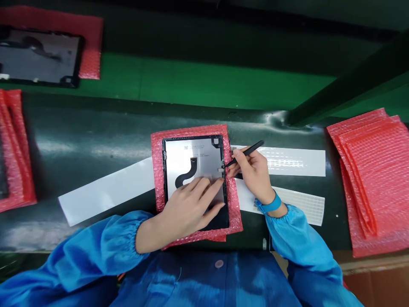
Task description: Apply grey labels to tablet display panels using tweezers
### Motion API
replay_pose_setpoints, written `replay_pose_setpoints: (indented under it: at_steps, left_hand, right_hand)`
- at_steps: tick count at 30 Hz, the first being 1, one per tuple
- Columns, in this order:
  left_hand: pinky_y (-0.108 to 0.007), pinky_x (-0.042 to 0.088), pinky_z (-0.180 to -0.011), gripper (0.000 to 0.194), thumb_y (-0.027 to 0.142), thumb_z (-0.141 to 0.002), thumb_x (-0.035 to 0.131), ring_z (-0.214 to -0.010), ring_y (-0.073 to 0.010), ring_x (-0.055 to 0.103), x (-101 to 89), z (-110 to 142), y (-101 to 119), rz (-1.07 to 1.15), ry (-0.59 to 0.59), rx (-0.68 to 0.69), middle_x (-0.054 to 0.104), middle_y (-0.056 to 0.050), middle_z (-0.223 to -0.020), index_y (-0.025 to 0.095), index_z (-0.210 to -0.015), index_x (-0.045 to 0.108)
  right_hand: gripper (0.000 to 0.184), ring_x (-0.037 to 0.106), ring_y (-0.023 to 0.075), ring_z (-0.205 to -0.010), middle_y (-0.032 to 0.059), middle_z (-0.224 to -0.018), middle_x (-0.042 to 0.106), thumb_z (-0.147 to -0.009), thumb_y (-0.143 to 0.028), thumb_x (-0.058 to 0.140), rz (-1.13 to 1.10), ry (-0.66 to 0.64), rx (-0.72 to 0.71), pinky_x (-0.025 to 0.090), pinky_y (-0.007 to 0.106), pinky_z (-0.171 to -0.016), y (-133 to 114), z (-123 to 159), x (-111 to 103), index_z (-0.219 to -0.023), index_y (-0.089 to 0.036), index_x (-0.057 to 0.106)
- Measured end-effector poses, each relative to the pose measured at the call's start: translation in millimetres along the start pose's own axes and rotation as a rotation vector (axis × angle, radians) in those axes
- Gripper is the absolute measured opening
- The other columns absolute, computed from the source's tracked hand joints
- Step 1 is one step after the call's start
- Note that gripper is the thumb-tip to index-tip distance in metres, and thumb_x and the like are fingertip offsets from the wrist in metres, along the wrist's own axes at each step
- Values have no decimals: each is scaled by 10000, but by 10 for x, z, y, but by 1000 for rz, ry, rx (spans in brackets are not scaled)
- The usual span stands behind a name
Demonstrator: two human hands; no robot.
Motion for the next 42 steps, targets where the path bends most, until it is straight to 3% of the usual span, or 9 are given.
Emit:
replay_pose_setpoints:
  at_steps: [21,31,42]
  left_hand:
    - [-392,579,-699,486,382,-1053,533,-940,-293,697,28,-43,-16,-25,-31,-21,698,-145,-1098,72,-1424,579]
    - [-402,597,-685,607,414,-1076,477,-990,-303,696,35,-57,-20,-34,-67,-29,693,-179,-1170,20,-1538,483]
    - [-405,594,-654,612,427,-1062,495,-965,-302,706,62,-68,-21,-17,-49,-38,700,-176,-1164,16,-1515,510]
  right_hand:
    - [465,716,193,-455,-7,-581,731,-832,-693,786,38,27,7,648,313,-487,32,36,-43,-826,-246,657]
    - [462,701,181,-443,-18,-563,711,-841,-688,780,59,47,4,634,301,-494,41,39,-63,-816,-246,647]
    - [451,698,184,-448,-21,-572,708,-842,-683,784,53,32,-1,637,316,-483,45,40,-48,-827,-253,647]
Point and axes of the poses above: each hand's wrist, its own z-axis away from the middle knuckle, its own x-axis out of the palm, y = z × x, the point moved 8 cm from there along -z, towards the middle knuckle
